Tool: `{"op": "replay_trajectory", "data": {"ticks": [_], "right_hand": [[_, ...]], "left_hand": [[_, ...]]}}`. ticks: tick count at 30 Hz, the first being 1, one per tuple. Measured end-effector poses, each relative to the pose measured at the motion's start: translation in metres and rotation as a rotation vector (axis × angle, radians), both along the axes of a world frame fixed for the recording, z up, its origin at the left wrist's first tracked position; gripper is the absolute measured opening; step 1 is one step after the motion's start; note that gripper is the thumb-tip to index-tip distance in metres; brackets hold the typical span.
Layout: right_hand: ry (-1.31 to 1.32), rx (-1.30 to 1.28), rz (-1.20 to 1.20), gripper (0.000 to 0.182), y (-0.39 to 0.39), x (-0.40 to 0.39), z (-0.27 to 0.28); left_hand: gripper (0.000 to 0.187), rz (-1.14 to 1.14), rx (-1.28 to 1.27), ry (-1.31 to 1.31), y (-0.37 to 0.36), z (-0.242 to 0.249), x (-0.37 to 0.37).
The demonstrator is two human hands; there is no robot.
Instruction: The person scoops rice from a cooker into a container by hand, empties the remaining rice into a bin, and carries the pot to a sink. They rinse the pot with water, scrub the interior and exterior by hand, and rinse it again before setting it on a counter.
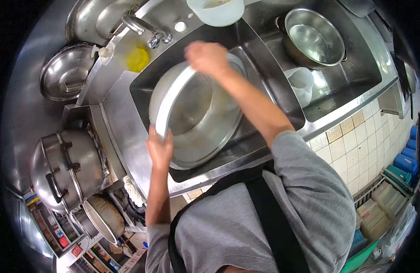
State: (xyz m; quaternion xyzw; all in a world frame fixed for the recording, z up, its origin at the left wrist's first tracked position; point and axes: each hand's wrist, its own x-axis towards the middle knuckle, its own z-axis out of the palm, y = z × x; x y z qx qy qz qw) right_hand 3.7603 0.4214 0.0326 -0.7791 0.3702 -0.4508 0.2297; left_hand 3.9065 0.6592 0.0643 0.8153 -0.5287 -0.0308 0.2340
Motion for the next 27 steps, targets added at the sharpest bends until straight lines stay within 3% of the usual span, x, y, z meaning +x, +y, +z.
{"op": "replay_trajectory", "data": {"ticks": [1,2,4,6,7,8,10,11,13,14,15,16,17,20,22,24,27], "right_hand": [[0.196,-0.246,0.106,0.021,0.018,0.026,0.011],[0.247,-0.27,0.062,0.02,0.051,0.047,0.033],[0.169,-0.16,0.274,0.019,0.075,0.054,0.047],[0.163,-0.148,0.244,0.019,0.042,0.037,0.031],[-0.014,-0.173,0.198,0.02,0.007,0.025,0.002],[0.288,0.257,0.089,0.021,-0.017,-0.004,0.009],[-0.521,1.06,0.041,0.024,-0.07,-0.015,-0.118],[-0.519,1.066,0.044,0.024,-0.064,-0.016,-0.103],[0.076,0.666,-0.072,0.021,-0.052,-0.014,-0.06],[0.223,0.03,-0.028,0.017,-0.034,0.005,-0.036],[0.27,-0.102,0.072,0.015,-0.004,0.017,0.005],[0.003,0.03,0.212,0.013,0.025,0.028,0.028],[0.189,-0.201,0.176,0.011,0.043,0.046,0.031],[0.04,-0.218,0.158,0.019,0.049,0.036,0.034],[-0.465,0.376,0.067,0.025,0.009,0.021,-0.005],[-0.303,0.706,-0.104,0.03,-0.03,-0.01,-0.048],[-0.338,0.887,-0.122,0.031,-0.049,-0.025,-0.076]], "left_hand": [[0.028,0.005,0.0,0.002,-0.016,0.007,-0.006],[0.028,-0.061,0.029,-0.021,-0.034,0.016,-0.013],[0.027,-0.135,0.055,-0.046,-0.041,0.02,-0.014],[0.026,-0.06,0.038,-0.006,-0.026,0.009,-0.011],[0.025,-0.048,-0.019,0.073,-0.012,0.005,-0.007],[0.025,-0.038,-0.015,0.068,0.002,0.001,-0.004],[0.024,0.071,-0.04,0.062,0.017,-0.006,-0.001],[0.024,0.077,-0.025,0.052,0.014,-0.004,-0.002],[0.024,0.06,0.007,0.076,0.006,0.0,0.005],[0.024,0.044,0.033,0.105,-0.001,0.001,0.006],[0.024,0.043,0.045,0.11,-0.01,0.006,0.0],[0.022,0.023,0.078,0.041,-0.025,0.012,-0.011],[0.021,-0.003,0.099,-0.028,-0.037,0.016,-0.017],[0.02,0.01,0.019,0.049,-0.018,0.006,-0.012],[0.021,0.037,-0.017,0.054,0.012,-0.001,-0.009],[0.022,0.054,-0.069,0.049,0.023,-0.011,-0.002],[0.028,0.14,-0.068,0.058,0.035,-0.014,-0.006]]}}
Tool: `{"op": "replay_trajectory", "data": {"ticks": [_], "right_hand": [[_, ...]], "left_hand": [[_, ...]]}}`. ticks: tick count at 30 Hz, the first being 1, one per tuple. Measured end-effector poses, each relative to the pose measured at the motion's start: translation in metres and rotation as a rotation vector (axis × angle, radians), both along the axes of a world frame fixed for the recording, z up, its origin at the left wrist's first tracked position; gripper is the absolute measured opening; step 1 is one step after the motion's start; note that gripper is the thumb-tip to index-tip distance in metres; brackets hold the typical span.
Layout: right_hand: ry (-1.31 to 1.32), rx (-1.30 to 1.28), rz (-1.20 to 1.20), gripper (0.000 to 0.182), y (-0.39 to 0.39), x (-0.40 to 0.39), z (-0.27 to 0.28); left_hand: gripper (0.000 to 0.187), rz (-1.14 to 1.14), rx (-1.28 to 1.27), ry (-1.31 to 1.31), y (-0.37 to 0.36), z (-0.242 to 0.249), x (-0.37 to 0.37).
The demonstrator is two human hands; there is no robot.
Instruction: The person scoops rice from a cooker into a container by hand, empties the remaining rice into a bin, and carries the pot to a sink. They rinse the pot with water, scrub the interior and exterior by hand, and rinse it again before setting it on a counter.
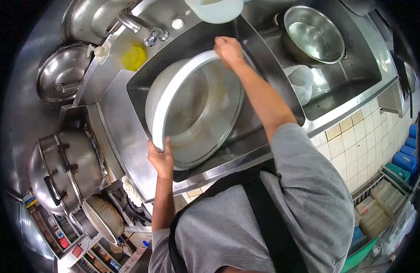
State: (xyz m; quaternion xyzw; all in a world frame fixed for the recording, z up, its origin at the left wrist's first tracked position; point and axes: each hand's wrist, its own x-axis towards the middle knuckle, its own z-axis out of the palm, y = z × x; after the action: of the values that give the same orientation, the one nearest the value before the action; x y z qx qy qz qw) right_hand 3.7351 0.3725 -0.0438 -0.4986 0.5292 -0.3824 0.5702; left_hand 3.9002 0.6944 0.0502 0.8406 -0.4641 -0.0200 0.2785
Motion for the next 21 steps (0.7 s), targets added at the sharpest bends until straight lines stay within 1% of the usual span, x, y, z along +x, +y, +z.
{"op": "replay_trajectory", "data": {"ticks": [1,2,3,4,5,6,7,8,9,10,11,12,13,14,15,17,18,19,20,21], "right_hand": [[0.198,-0.267,0.052,0.029,0.007,0.007,0.016],[0.396,-0.531,0.105,0.028,0.016,0.017,0.038],[0.435,-0.665,0.173,0.022,0.049,0.02,0.088],[0.496,-1.046,0.229,0.017,0.064,0.046,0.082],[0.468,-0.969,0.313,0.016,0.092,0.059,0.108],[0.441,-1.011,0.319,0.015,0.111,0.073,0.117],[0.414,-1.049,0.329,0.015,0.12,0.081,0.12],[0.417,-1.044,0.329,0.015,0.113,0.077,0.114],[0.283,-1.062,0.26,0.017,0.094,0.068,0.104],[0.147,-1.077,0.197,0.02,0.074,0.056,0.091],[-0.049,-0.652,0.169,0.028,0.053,0.043,0.07],[0.366,-0.601,0.093,0.031,0.023,0.03,0.039],[0.025,-0.212,0.074,0.03,0.009,0.014,-0.002],[-0.301,0.163,-0.076,0.029,-0.005,-0.002,-0.042],[-0.246,0.073,-0.159,0.032,-0.004,-0.009,-0.052],[-0.014,-0.026,-0.062,0.027,-0.005,-0.003,-0.03],[0.422,-0.444,0.125,0.022,0.007,0.003,0.012],[0.439,-0.592,0.237,0.019,0.028,0.013,0.06],[0.493,-1.07,0.197,0.017,0.042,0.042,0.068],[0.566,-1.054,0.39,0.016,0.069,0.055,0.101]], "left_hand": [[0.028,-0.009,-0.007,0.0,-0.008,0.006,0.0],[0.027,-0.093,-0.036,-0.075,-0.022,0.009,0.004],[0.027,-0.173,-0.052,-0.145,-0.032,0.013,0.004],[0.027,-0.179,-0.047,-0.14,-0.049,0.022,-0.002],[0.026,-0.221,0.048,-0.165,-0.072,0.034,-0.01],[0.025,-0.26,0.147,-0.192,-0.083,0.041,-0.013],[0.025,-0.26,0.147,-0.194,-0.083,0.041,-0.014],[0.024,-0.23,0.139,-0.16,-0.08,0.038,-0.015],[0.024,-0.204,0.13,-0.124,-0.077,0.035,-0.015],[0.024,-0.2,0.047,-0.114,-0.068,0.029,-0.014],[0.024,-0.189,0.052,-0.115,-0.054,0.024,-0.011],[0.024,-0.112,0.081,-0.113,-0.039,0.02,-0.005],[0.025,-0.04,0.102,-0.113,-0.03,0.017,-0.002],[0.026,-0.016,0.08,-0.088,-0.023,0.015,-0.003],[0.026,-0.015,0.078,-0.087,-0.024,0.016,-0.003],[0.025,-0.105,0.04,-0.035,-0.031,0.022,-0.001],[0.025,-0.106,0.033,-0.04,-0.047,0.03,-0.004],[0.024,-0.163,0.108,-0.104,-0.063,0.042,-0.011],[0.024,-0.222,0.178,-0.166,-0.075,0.047,-0.017],[0.024,-0.225,0.175,-0.166,-0.082,0.047,-0.021]]}}
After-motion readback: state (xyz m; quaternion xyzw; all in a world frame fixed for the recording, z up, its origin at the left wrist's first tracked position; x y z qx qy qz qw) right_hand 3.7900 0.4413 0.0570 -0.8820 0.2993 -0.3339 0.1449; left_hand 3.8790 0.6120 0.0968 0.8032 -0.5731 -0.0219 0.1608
